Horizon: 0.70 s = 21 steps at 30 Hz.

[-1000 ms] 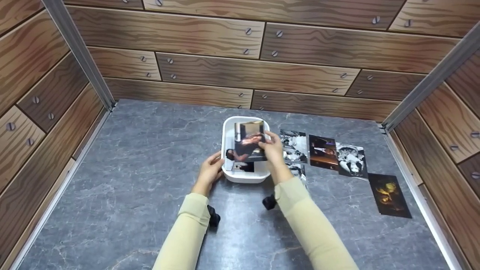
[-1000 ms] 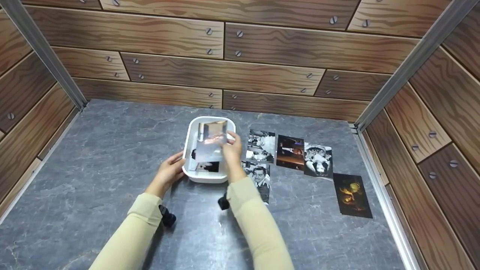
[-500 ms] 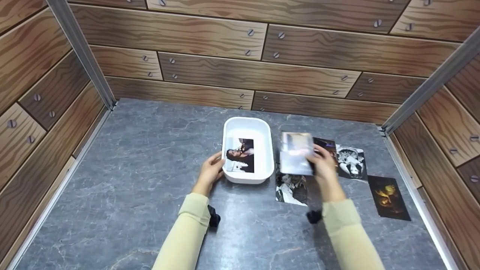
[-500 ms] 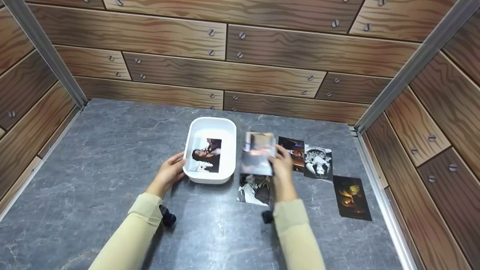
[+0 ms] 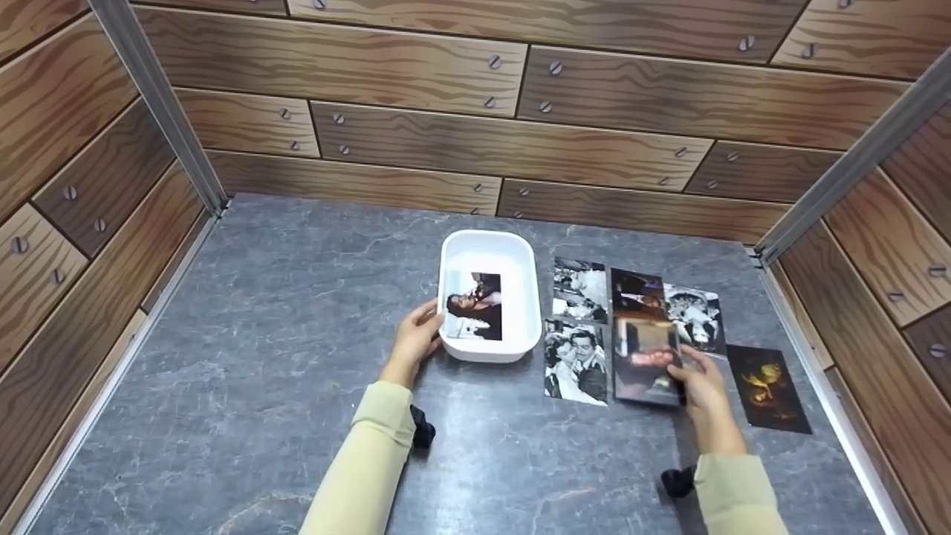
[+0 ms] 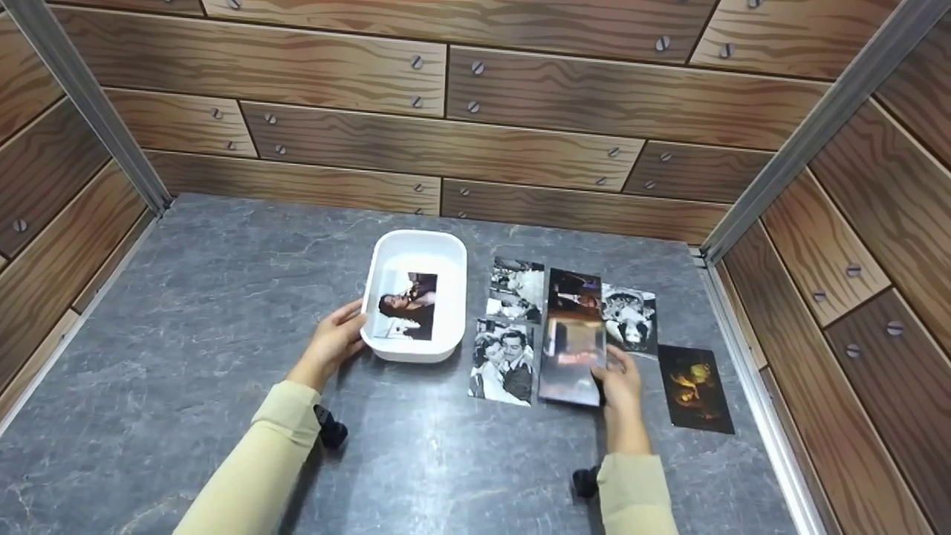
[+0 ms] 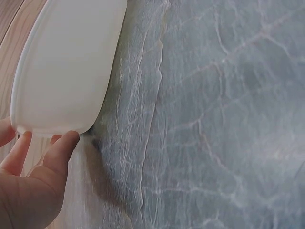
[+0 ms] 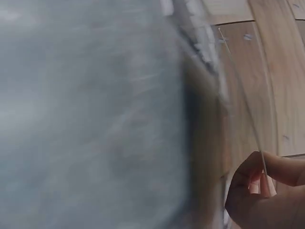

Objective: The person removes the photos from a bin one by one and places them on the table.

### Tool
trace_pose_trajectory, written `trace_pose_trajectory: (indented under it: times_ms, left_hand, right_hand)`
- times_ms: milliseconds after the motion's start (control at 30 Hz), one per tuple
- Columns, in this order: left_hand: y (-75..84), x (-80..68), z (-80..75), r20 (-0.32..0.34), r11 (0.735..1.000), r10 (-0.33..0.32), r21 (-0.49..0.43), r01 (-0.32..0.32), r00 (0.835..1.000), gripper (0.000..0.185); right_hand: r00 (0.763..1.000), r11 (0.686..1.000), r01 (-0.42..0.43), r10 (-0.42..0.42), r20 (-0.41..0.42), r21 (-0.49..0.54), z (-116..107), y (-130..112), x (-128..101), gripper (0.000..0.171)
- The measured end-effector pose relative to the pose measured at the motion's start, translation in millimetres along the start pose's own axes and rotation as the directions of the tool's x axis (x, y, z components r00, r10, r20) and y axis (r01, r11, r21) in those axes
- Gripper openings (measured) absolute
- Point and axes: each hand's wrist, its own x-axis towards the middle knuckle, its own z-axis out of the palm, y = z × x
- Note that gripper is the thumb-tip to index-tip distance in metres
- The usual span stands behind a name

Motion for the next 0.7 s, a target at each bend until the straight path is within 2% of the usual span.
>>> trace_pose_trajectory:
  times_ms: [67, 200, 400, 700]
  left_hand:
    - [0.3, 0.2, -0.1, 0.001, 1.0, -0.001, 0.0, 0.001, 1.0, 0.043]
    - [-0.1, 1.3, -0.3, 0.0, 1.0, -0.014, 0.002, 0.014, 1.0, 0.043]
    - [-1.0, 2.8, -0.8, -0.003, 1.0, -0.008, 0.018, 0.008, 1.0, 0.044]
    - [-0.4, 1.7, -0.7, -0.003, 1.0, -0.018, 0.016, 0.019, 1.0, 0.043]
  right_hand:
    - [1.0, 0.997, -0.002, 0.001, -0.018, -0.072, 0, 5, -2, 0.039]
    - [0.999, 0.986, 0.01, -0.017, -0.04, -0.168, 0, 12, -6, 0.057]
    - [0.993, 0.96, 0.032, -0.063, -0.101, -0.279, 0, 15, -13, 0.053]
    - [0.993, 0.941, -0.014, -0.025, -0.112, -0.337, 2, 10, -18, 0.053]
